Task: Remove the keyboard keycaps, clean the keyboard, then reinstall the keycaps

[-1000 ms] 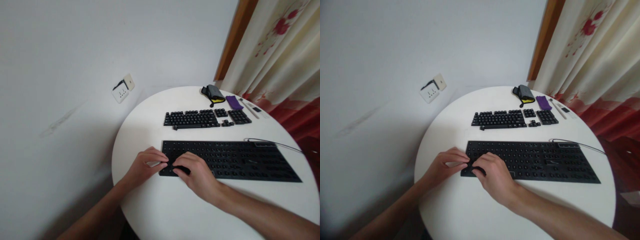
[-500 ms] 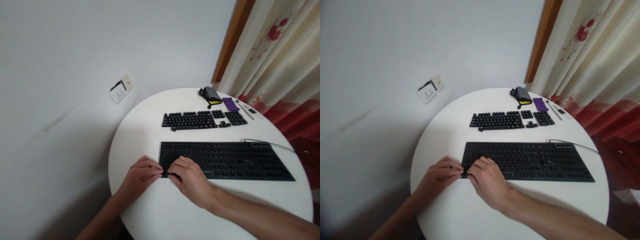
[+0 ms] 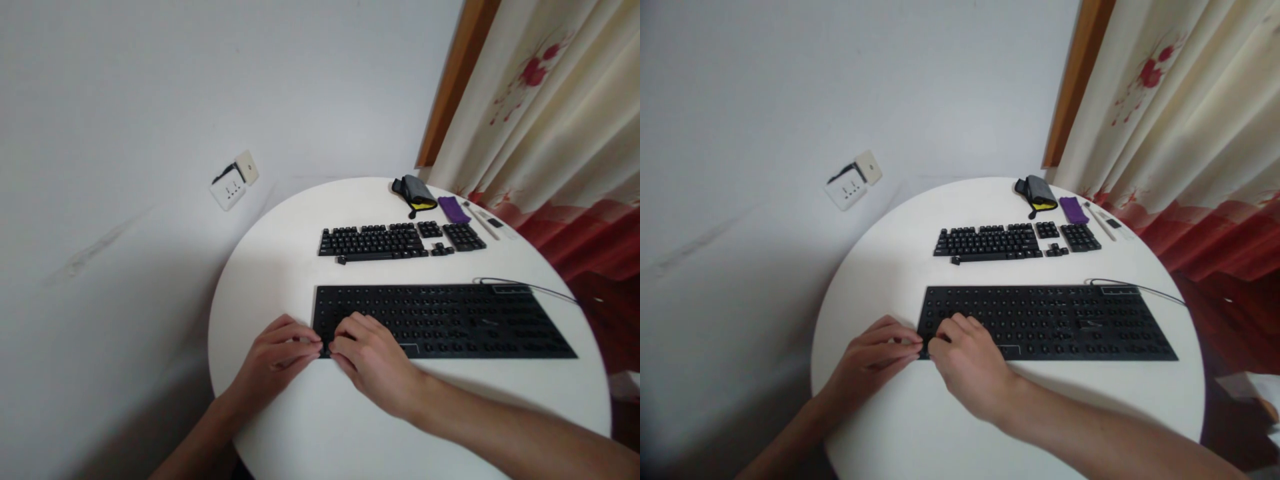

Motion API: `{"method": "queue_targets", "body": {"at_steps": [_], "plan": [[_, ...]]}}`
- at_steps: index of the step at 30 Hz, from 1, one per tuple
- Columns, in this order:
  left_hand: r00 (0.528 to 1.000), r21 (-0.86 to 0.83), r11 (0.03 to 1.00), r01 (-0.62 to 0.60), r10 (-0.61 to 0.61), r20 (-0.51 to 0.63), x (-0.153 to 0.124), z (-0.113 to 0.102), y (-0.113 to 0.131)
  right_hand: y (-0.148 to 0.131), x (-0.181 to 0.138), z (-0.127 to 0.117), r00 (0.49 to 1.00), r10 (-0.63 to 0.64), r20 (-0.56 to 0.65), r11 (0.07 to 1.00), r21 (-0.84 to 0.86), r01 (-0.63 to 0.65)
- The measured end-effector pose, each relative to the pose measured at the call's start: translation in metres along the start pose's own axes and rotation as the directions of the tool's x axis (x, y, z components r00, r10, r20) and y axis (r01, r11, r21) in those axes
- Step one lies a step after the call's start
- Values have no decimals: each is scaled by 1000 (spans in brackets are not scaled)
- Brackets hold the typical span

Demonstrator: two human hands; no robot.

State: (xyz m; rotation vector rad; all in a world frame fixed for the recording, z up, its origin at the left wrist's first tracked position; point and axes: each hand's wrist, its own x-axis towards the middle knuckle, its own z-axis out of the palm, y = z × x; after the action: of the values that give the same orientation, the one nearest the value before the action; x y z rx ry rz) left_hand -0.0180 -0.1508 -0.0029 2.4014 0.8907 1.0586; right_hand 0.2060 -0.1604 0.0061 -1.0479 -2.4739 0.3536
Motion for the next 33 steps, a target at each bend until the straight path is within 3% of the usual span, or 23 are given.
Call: {"method": "queue_targets", "body": {"at_steps": [5,8,15,23,28,33], "plan": [[991,-101,986,134,-131,41,2,0,-4,-1,1,-1,1000,15,3,1000,23,-15],[988,-91,984,153,-149,47,2,1,-5,-1,1,-1,1000,25,5,999,36,-25],[1000,-5,1000,5,-5,11,0,1,0,-1,1,-1,1000,11,8,1000,4,-11],[995,132,987,-87,79,62,1,-3,3,-5,2,-5,997,-56,52,991,-116,62],[992,177,983,-55,33,126,-4,-6,3,-6,4,-6,993,-85,85,982,-162,98],[995,133,991,-11,-2,96,-9,-2,2,-8,2,-7,996,-69,55,988,-133,76]]}}
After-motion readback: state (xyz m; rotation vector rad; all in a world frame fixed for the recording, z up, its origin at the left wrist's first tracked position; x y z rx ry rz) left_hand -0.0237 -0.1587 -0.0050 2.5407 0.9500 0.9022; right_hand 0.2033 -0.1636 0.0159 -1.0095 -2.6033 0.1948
